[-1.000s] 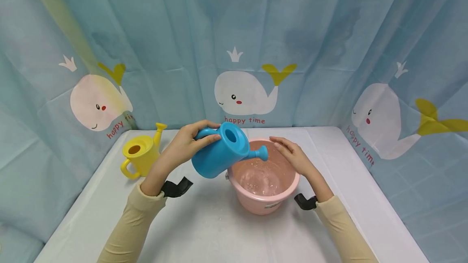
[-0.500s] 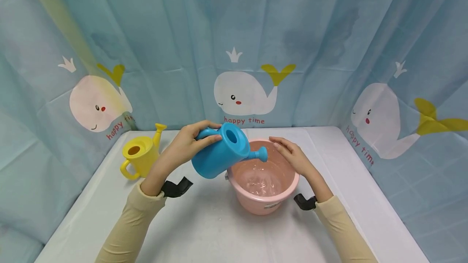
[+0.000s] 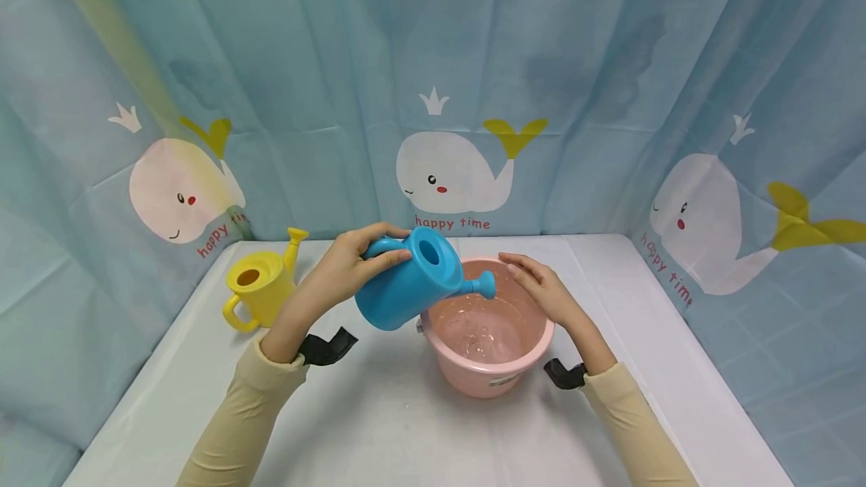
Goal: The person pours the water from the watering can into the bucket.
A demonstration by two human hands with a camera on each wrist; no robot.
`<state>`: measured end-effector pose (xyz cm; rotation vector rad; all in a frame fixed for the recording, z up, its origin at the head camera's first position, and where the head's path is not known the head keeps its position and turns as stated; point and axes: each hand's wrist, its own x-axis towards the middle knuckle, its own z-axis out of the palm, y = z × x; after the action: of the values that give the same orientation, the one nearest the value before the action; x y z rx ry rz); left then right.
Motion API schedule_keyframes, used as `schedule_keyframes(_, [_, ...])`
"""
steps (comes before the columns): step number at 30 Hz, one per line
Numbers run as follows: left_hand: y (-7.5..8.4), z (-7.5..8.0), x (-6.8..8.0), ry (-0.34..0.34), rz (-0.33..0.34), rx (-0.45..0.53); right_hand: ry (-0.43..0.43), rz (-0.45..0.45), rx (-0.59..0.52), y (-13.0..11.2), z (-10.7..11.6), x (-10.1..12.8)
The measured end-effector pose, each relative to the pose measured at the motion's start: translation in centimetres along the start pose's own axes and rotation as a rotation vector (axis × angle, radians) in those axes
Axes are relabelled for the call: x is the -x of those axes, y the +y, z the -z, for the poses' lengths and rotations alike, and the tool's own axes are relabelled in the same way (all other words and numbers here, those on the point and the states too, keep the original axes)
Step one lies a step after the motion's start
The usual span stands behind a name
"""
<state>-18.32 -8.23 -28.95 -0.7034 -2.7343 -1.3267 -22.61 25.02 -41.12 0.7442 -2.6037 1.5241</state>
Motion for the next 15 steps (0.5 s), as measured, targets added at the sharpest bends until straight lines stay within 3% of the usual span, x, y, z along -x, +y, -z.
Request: schedule_keyframes(15, [0.05, -0.01, 0.03, 0.003, -0.001, 0.001, -0.003, 0.002, -0.002, 0.06, 0.01, -0.03])
